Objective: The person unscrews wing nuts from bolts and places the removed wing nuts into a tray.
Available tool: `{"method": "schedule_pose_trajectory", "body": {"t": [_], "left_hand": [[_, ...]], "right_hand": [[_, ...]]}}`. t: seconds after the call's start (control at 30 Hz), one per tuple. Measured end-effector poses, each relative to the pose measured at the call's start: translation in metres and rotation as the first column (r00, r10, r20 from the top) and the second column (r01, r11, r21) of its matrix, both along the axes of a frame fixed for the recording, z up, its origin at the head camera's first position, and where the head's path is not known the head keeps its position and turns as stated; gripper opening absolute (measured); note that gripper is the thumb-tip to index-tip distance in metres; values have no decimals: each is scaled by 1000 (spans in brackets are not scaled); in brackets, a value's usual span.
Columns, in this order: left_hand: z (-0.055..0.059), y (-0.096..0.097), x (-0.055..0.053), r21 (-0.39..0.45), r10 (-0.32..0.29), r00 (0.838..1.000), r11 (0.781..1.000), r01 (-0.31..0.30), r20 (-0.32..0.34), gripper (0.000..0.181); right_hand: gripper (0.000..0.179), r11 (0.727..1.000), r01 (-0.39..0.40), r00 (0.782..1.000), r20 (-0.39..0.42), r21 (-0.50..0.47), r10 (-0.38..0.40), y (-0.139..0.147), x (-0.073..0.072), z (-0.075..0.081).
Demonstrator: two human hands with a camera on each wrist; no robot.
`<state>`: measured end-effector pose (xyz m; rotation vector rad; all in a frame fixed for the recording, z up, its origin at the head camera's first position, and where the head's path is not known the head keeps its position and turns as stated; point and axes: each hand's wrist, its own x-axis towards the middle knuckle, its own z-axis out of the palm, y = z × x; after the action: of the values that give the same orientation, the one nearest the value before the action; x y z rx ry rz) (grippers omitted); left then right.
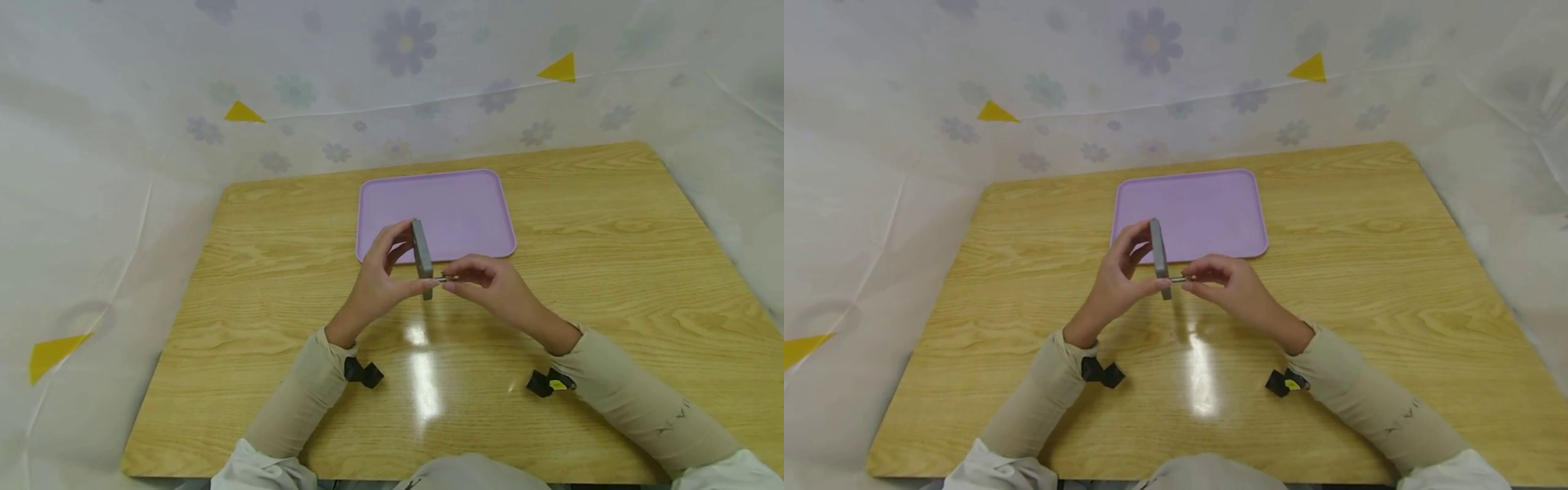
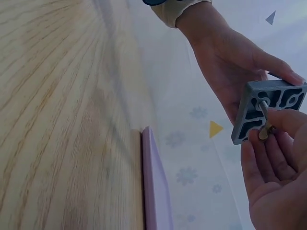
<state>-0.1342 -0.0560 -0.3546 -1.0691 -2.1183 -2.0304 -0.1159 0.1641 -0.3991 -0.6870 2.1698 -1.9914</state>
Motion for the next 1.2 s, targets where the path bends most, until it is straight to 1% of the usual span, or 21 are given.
{"method": "schedule_pose_trajectory", "body": {"t": [0.1, 0.17, 0.23, 0.33, 0.37, 0.4, 0.43, 0.5, 0.57, 0.63, 0.7, 0.73, 0.8, 0.9, 0.97, 1.07, 1.2], "left_hand": [[0, 0, 0, -2, -4, 1000, 1000, 4, -11, 80], [0, 0, 0, -7, -4, 1000, 1000, 4, -17, 79], [0, 0, 0, -13, -3, 1000, 1000, 3, -20, 79], [0, 0, 0, -15, 3, 1000, 1000, -3, -13, 80], [0, 0, 0, -14, 4, 1000, 1000, -5, -10, 80], [0, 0, 0, -12, 6, 1000, 1000, -6, -5, 80], [0, 0, -1, -9, 6, 1000, 1000, -6, -1, 80], [1, 1, -1, -6, 6, 1000, 1000, -6, 4, 80], [1, 1, -2, -4, 4, 1000, 1000, -4, 6, 81], [1, 2, -2, -4, 5, 1000, 1000, -5, 3, 81], [1, 3, -2, -5, 6, 1000, 1000, -6, -1, 81], [0, 3, -2, -6, 8, 1000, 1000, -8, -3, 81], [0, 4, -2, -10, 10, 1000, 1000, -10, -6, 82], [0, 5, -1, -19, 12, 1000, 1000, -12, 0, 82], [0, 5, -1, -25, 13, 1000, 1000, -13, 8, 82], [1, 6, 0, -32, 15, 1000, 999, -15, 12, 82], [0, 6, 0, -42, 17, 1000, 999, -17, 14, 82]], "right_hand": [[19, 1000, 7, 993, -120, 8, -6, -1, 0, -1], [22, 999, 24, 979, -201, 28, -18, -2, 1, 0], [26, 998, 42, 961, -273, 37, -30, -3, 2, 5], [32, 999, 32, 938, -345, 27, -21, -4, 5, 15], [35, 1000, 17, 938, -346, 14, -11, -4, 6, 18], [38, 1000, -3, 942, -337, -5, 1, -3, 7, 20], [40, 1000, -21, 950, -312, -22, 13, -1, 7, 21], [39, 999, -32, 971, -238, -44, 21, 4, 7, 19], [30, 999, 7, 989, -145, -50, -14, 9, 6, 14], [21, 997, 66, 996, -55, -37, -68, 13, 4, 9], [24, 994, 107, 994, 29, -11, -106, 14, 2, 5], [28, 994, 108, 991, 78, -7, -107, 14, 1, 4], [35, 997, 79, 981, 176, -9, -77, 13, 0, 2], [39, 999, 27, 955, 296, -28, -17, 10, 0, 2], [39, 999, 10, 945, 328, -48, 6, 7, 1, 2], [35, 997, 8, 939, 343, -79, 20, 4, 2, 2], [27, 993, 9, 948, 317, -116, 29, 2, 3, 1]]}}
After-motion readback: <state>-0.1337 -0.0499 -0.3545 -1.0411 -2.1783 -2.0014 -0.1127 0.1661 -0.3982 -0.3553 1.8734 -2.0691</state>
